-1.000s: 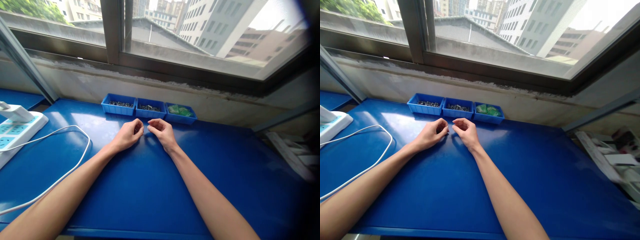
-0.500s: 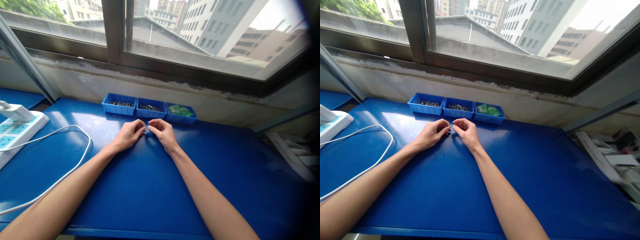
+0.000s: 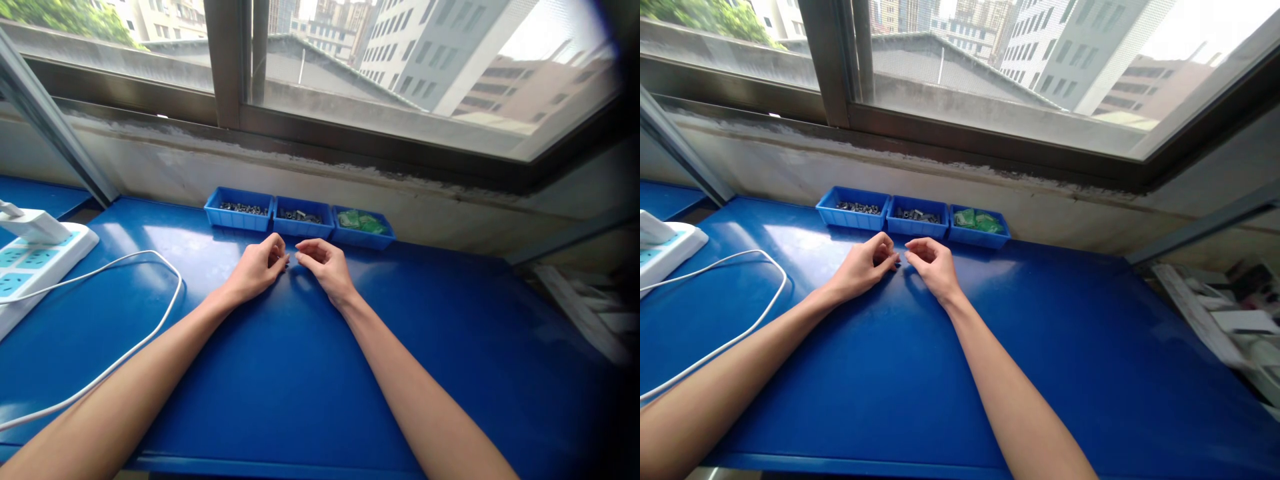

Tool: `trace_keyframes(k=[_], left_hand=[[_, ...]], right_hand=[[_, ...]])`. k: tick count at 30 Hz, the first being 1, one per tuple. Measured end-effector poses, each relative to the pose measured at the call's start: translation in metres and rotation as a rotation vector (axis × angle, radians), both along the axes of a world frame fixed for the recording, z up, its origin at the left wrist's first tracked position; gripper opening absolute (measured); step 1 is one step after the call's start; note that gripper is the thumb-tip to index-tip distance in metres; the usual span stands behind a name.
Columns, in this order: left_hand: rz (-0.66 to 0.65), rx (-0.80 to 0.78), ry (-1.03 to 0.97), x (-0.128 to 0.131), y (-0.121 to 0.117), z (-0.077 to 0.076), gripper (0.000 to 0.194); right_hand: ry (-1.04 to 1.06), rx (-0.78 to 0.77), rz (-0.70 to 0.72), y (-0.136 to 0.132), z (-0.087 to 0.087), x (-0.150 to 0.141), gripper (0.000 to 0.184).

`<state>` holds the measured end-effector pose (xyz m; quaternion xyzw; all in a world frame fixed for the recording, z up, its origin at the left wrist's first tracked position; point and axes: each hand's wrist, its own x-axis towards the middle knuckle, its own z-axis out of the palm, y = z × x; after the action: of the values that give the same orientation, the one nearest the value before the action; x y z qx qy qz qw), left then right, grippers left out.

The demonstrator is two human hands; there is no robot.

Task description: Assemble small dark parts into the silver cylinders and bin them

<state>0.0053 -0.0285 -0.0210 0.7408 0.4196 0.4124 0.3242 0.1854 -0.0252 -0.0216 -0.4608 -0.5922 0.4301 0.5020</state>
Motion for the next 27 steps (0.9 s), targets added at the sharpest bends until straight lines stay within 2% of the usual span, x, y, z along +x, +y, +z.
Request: trace_keyframes(k=[27], left_hand=[[-0.017, 0.04, 0.066, -0.0014, -0.0002, 0.0024, 0.011]], right_hand=[[0.004, -0.01, 0.018, 0.0021, -0.0025, 0.0015, 0.018]])
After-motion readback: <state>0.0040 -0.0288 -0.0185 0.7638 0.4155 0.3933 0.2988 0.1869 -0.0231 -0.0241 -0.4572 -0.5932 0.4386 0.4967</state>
